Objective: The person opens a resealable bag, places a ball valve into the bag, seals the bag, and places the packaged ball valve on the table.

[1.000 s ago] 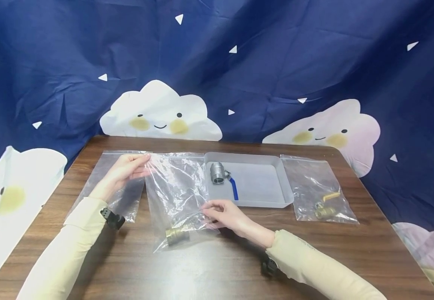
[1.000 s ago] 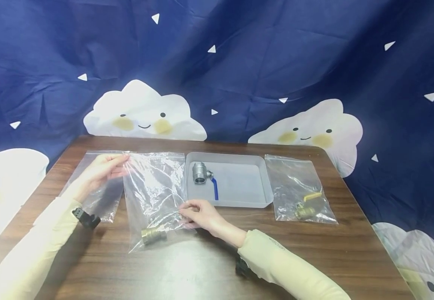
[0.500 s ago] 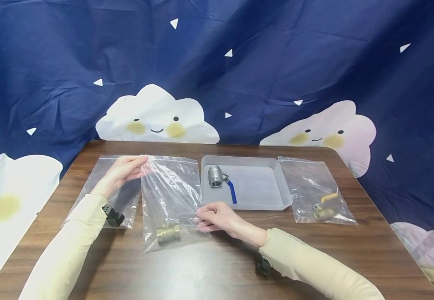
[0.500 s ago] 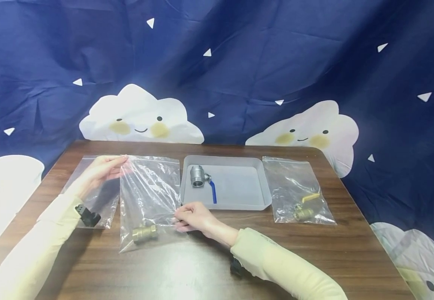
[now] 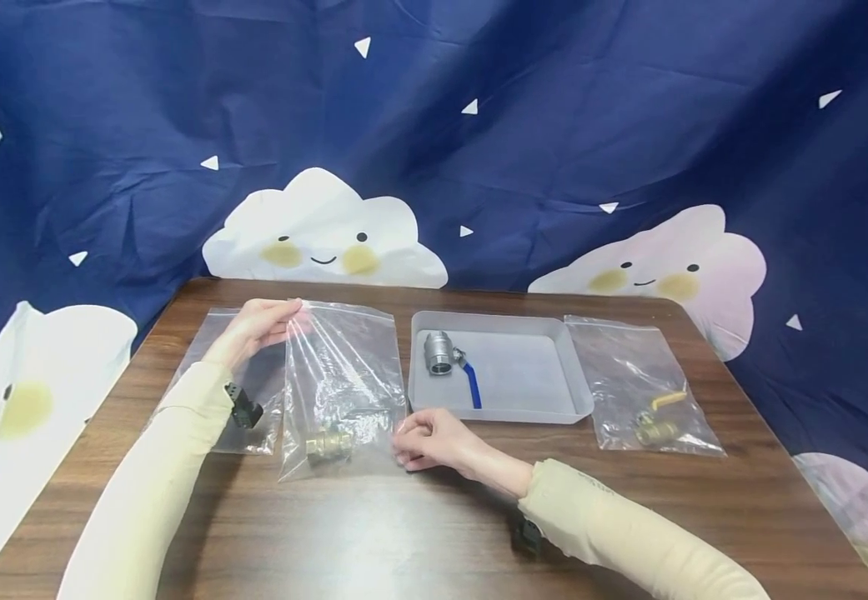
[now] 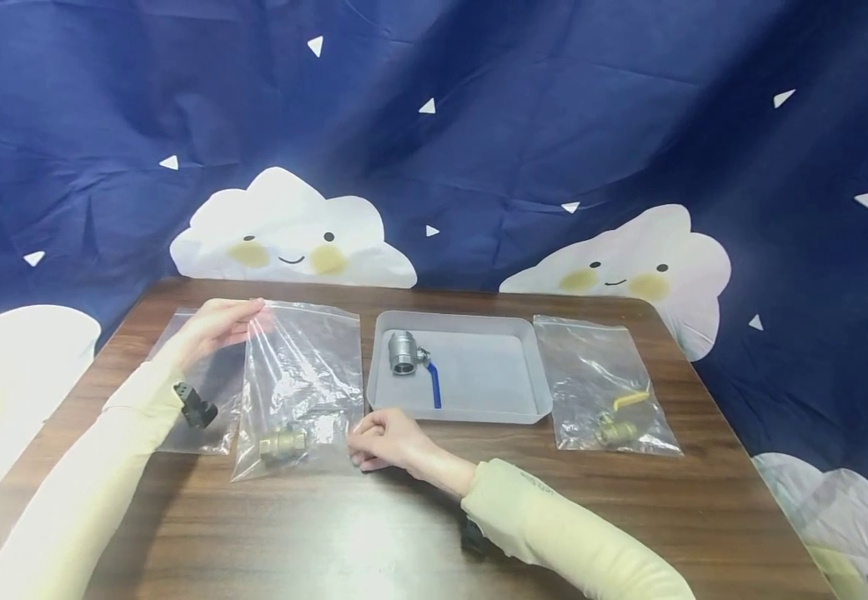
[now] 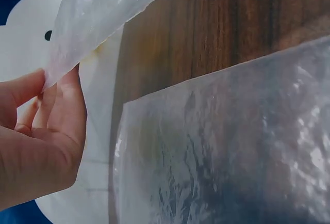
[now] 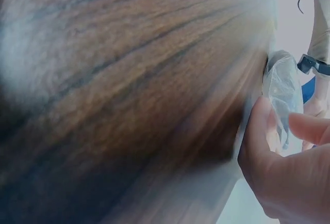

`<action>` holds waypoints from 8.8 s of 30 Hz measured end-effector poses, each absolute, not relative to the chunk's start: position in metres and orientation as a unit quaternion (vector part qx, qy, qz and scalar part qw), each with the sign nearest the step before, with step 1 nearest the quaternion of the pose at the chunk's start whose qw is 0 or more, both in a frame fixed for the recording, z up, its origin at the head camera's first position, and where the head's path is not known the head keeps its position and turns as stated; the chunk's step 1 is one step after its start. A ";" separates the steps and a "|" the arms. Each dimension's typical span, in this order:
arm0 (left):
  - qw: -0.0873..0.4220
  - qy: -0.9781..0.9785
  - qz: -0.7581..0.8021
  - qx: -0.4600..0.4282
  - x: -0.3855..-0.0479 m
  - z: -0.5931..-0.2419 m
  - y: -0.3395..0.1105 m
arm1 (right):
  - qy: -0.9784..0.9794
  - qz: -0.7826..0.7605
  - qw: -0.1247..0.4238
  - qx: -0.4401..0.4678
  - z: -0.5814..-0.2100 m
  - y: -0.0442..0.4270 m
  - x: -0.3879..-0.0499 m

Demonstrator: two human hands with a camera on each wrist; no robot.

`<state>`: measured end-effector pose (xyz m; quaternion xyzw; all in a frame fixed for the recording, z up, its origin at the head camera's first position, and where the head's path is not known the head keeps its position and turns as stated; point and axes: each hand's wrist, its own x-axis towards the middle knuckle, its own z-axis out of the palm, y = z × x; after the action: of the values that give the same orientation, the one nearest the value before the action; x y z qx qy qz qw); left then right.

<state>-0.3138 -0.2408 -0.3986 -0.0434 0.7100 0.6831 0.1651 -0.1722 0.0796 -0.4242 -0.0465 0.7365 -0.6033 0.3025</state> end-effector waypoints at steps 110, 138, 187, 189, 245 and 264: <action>0.014 0.967 0.218 -0.133 -0.315 -0.408 -0.353 | 0.760 -0.544 0.347 -0.082 -0.391 -0.092 -0.187; 0.148 0.817 0.534 -0.156 -0.310 -0.404 -0.373 | 0.704 -0.594 0.383 -0.061 -0.399 -0.097 -0.183; 0.117 0.684 0.711 0.114 -0.284 -0.386 -0.270 | 0.703 -0.601 0.356 -0.134 -0.413 0.081 -0.153; 0.111 0.688 0.706 0.126 -0.282 -0.386 -0.263 | 0.707 -0.599 0.352 -0.129 -0.415 0.090 -0.152; -0.063 0.713 0.664 0.218 -0.207 -0.360 -0.151 | 0.843 -0.482 0.128 -0.202 -0.398 0.178 -0.140; -0.091 0.739 0.616 0.257 -0.192 -0.366 -0.142 | 0.864 -0.461 -0.006 -0.204 -0.365 0.177 -0.150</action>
<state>-0.1919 -0.1416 -0.3660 0.2568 0.7387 0.6164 -0.0912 -0.1499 0.1766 -0.3652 -0.2040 0.8636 -0.4610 -0.0063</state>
